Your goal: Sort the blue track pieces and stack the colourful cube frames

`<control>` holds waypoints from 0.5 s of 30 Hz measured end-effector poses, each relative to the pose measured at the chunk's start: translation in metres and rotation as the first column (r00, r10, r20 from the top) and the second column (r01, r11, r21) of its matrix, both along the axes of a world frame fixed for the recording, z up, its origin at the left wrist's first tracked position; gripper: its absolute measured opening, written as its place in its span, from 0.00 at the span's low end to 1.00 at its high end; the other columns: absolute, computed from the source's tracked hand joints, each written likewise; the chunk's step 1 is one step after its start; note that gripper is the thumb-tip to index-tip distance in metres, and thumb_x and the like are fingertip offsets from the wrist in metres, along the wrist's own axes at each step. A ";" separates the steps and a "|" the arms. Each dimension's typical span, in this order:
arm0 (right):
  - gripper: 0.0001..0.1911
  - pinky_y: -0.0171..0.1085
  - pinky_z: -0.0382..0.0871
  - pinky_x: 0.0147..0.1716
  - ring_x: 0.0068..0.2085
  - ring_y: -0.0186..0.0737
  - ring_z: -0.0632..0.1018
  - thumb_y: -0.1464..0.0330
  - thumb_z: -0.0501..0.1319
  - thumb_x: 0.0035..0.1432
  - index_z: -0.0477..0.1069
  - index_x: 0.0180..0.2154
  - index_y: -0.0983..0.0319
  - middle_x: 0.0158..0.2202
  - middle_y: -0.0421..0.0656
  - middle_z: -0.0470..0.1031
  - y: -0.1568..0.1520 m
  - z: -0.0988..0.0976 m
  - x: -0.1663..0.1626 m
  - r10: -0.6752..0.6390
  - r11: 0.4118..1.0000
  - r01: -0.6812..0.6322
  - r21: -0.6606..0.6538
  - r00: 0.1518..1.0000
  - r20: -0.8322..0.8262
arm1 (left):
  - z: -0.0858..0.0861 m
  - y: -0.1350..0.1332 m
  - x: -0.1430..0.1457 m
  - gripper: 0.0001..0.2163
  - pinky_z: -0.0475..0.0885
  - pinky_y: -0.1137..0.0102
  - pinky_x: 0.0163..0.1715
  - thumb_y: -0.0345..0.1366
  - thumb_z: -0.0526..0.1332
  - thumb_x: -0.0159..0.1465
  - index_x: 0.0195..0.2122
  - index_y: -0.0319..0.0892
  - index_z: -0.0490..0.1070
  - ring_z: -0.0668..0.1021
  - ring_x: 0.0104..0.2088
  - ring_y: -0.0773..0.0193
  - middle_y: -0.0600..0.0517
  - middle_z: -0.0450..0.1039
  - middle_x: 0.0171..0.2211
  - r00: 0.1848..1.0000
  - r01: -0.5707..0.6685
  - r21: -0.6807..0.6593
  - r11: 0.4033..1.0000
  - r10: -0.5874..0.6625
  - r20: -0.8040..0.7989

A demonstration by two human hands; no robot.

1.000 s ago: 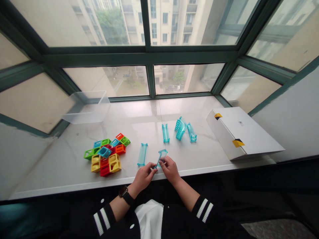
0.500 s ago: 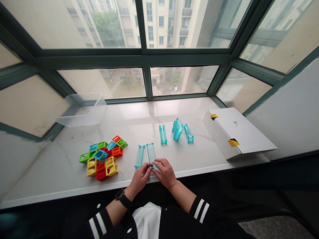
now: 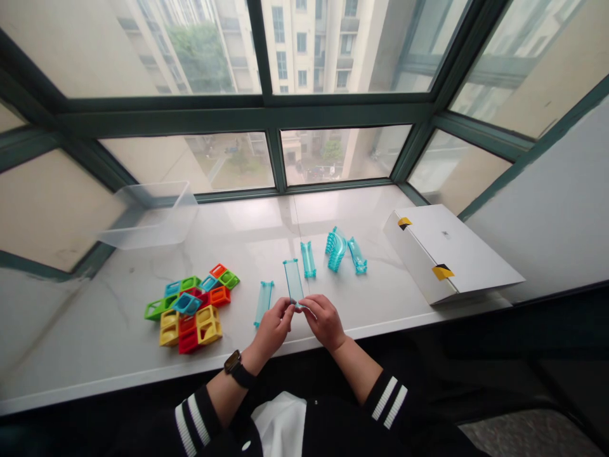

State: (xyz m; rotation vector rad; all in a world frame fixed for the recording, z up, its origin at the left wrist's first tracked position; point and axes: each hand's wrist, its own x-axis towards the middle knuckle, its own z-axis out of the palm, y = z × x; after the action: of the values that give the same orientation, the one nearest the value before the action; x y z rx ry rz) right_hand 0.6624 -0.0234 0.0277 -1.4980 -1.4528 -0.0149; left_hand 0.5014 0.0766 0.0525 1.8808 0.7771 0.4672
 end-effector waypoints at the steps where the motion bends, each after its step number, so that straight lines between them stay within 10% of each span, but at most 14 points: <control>1: 0.14 0.46 0.79 0.47 0.46 0.46 0.81 0.73 0.61 0.70 0.78 0.52 0.54 0.44 0.46 0.80 0.003 0.002 0.005 -0.011 1.000 0.011 0.005 1.000 0.001 | 0.004 0.005 0.006 0.13 0.71 0.68 0.34 0.48 0.53 0.76 0.46 0.47 0.70 0.79 0.29 0.64 0.52 0.83 0.40 1.000 0.004 0.037 0.999 -0.003 -0.012; 15: 0.12 0.47 0.78 0.49 0.45 0.48 0.82 0.70 0.59 0.70 0.80 0.48 0.57 0.43 0.47 0.82 0.053 0.004 0.054 -0.209 0.976 0.207 -0.066 0.978 -0.026 | 0.011 0.059 0.074 0.11 0.74 0.66 0.38 0.43 0.66 0.69 0.48 0.45 0.78 0.78 0.30 0.64 0.50 0.82 0.44 0.996 -0.062 0.334 0.941 0.079 -0.039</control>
State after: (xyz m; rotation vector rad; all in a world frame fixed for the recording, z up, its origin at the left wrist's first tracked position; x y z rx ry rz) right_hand 0.7167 0.0297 0.0317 -1.6889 -1.2753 -0.0722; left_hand 0.5750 0.1352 0.0635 2.1901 0.8428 0.6288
